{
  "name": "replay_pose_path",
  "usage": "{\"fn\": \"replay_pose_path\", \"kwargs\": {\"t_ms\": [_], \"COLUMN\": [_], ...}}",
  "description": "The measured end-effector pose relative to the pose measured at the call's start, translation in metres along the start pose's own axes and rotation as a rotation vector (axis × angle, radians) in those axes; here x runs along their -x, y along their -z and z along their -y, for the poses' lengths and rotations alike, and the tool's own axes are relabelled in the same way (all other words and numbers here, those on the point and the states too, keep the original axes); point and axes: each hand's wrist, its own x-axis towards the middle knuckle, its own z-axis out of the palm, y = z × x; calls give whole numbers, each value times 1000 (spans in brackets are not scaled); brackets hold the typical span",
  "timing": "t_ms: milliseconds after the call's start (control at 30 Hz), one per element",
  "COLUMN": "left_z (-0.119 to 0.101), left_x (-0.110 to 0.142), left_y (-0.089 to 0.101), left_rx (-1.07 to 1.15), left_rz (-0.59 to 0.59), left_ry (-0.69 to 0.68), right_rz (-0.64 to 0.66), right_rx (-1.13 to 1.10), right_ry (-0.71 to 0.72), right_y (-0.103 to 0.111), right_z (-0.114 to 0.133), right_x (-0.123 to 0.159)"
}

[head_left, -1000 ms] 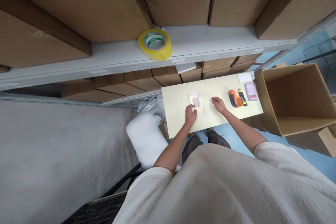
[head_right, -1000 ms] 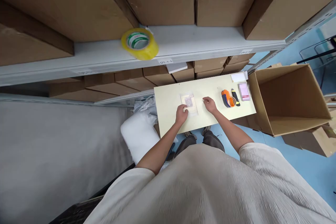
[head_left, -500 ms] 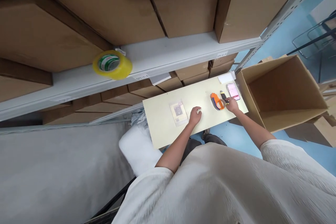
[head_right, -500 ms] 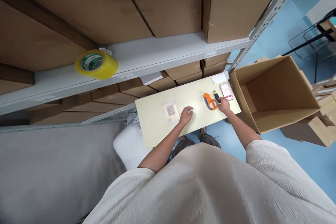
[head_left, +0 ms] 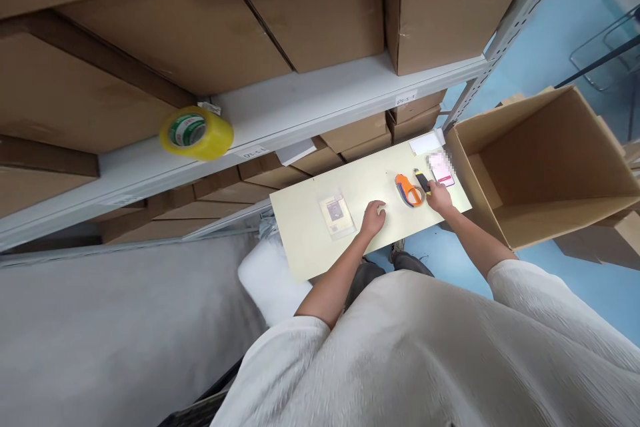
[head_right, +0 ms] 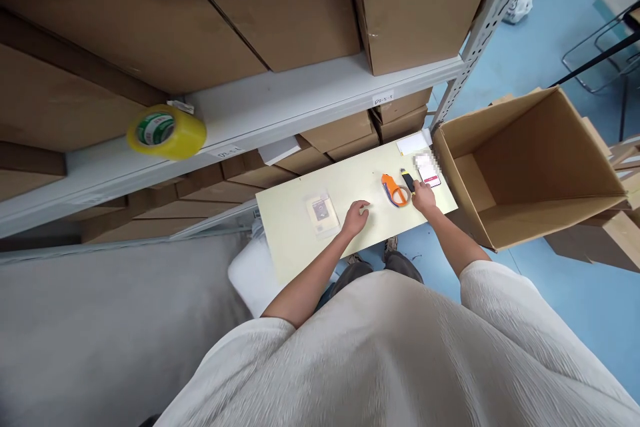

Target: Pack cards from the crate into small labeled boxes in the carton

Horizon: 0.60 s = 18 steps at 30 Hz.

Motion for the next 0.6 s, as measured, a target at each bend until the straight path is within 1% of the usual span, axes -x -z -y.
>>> {"fn": "replay_pose_path", "kwargs": {"t_ms": [100, 167, 233, 267, 333, 433, 500, 600], "left_z": [2, 3, 3, 3, 4, 9, 18, 37], "left_x": [3, 6, 9, 11, 15, 24, 32, 47], "left_y": [4, 7, 13, 17, 25, 41, 53, 74], "left_rx": [1, 4, 10, 13, 20, 42, 56, 59], "left_rz": [-5, -14, -19, -20, -20, -31, -49, -84], "left_ry": [-8, -19, -29, -29, -19, -1, 5, 19], "right_rz": [-124, -201, -225, -213, -149, 0, 89, 195], "right_rx": [-168, -361, -603, -726, -947, -1165, -1209, -1146], "right_ry": [-75, -151, -198, -185, -90, 60, 94, 98], "right_y": [11, 23, 37, 44, 56, 65, 62, 46], "right_z": [-1, 3, 13, 21, 42, 87, 121, 170], "right_x": [-1, -2, -4, -5, -5, -1, 4, 15]}}
